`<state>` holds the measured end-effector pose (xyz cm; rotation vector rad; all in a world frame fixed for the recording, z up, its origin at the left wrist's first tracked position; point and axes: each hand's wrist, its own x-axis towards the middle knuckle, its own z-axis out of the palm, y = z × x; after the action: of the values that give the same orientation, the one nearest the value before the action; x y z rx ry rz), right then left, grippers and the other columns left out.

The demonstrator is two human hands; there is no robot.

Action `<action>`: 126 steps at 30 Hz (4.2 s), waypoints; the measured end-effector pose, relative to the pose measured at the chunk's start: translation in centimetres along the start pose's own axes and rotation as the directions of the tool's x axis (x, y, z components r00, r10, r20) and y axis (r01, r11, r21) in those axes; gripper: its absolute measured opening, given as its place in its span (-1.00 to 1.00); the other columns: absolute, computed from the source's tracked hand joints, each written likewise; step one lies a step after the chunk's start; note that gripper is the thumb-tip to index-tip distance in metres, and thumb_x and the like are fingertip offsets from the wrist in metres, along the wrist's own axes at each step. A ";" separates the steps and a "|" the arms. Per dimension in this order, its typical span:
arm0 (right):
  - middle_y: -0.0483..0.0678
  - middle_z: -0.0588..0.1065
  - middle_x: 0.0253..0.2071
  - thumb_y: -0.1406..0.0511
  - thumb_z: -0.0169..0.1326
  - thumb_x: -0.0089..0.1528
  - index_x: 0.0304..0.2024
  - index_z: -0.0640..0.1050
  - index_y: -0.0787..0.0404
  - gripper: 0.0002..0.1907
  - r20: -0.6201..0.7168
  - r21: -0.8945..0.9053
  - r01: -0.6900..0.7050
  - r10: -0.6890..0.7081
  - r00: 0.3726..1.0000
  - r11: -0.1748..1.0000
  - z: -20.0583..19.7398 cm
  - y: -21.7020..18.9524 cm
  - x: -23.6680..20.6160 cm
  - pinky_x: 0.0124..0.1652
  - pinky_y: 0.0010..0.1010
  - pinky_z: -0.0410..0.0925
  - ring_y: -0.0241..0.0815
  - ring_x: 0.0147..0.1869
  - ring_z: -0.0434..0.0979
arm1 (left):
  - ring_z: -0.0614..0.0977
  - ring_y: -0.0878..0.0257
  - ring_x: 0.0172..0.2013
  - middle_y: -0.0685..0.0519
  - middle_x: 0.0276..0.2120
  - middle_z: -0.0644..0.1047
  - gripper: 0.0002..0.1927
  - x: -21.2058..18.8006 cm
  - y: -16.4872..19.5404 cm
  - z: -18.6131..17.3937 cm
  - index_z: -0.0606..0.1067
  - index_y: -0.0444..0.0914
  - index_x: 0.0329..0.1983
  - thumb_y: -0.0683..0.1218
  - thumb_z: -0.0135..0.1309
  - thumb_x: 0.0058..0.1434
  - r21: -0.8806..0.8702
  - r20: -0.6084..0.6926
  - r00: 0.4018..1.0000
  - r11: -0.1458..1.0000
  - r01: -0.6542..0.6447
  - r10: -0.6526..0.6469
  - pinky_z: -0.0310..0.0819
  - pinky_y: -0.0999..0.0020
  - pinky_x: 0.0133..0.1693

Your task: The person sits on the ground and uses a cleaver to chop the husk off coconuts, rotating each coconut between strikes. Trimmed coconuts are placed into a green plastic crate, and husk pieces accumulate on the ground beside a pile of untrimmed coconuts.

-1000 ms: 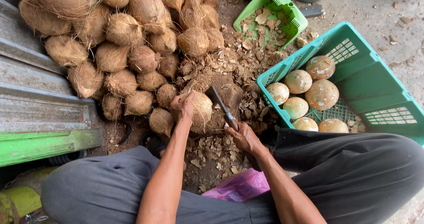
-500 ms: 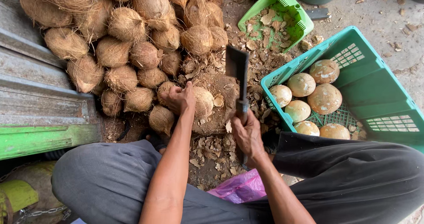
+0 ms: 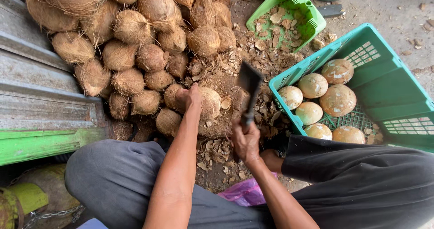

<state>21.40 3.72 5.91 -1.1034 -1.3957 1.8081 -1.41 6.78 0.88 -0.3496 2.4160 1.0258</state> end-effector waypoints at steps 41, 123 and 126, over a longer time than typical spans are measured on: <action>-0.14 0.28 -0.59 0.03 0.13 0.40 -0.41 0.34 0.30 -0.48 0.027 -0.447 -0.188 0.224 0.974 0.874 0.8 1.6 0.4 -0.59 -0.35 0.19 -0.31 -0.59 0.19 | 0.48 0.17 -0.35 -0.03 -0.28 0.38 -0.76 -1.7 0.8 -0.8 0.36 -0.22 -0.32 -0.11 0.22 0.17 -0.059 -0.022 0.999 0.998 0.028 -0.030 0.51 0.26 -0.27; -0.13 0.38 -0.60 0.10 0.06 0.33 -0.46 0.47 0.08 -0.68 -0.028 -0.643 -0.333 0.414 0.910 0.689 -3.1 3.9 3.8 -0.60 -0.27 0.22 -0.27 -0.61 0.24 | 0.40 0.27 -0.52 0.06 -0.45 0.41 -0.62 -3.5 -0.6 0.1 0.38 -0.14 -0.27 0.24 0.03 0.27 0.011 0.108 0.985 0.991 -0.134 0.132 0.33 0.25 -0.49; -0.11 0.37 -0.64 0.06 0.10 0.34 -0.52 0.37 0.20 -0.54 -0.006 -0.688 -0.270 0.366 0.931 0.674 -4.0 3.8 4.5 -0.62 -0.35 0.25 -0.31 -0.64 0.28 | 0.40 0.28 -0.51 0.07 -0.44 0.41 -0.61 -3.2 -0.7 0.1 0.38 -0.14 -0.27 0.26 0.03 0.26 0.013 0.127 0.979 0.986 -0.165 0.162 0.33 0.25 -0.49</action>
<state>22.85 8.36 0.68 -1.7128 -2.1641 1.6334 1.63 6.53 2.15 -0.0759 2.3714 1.0554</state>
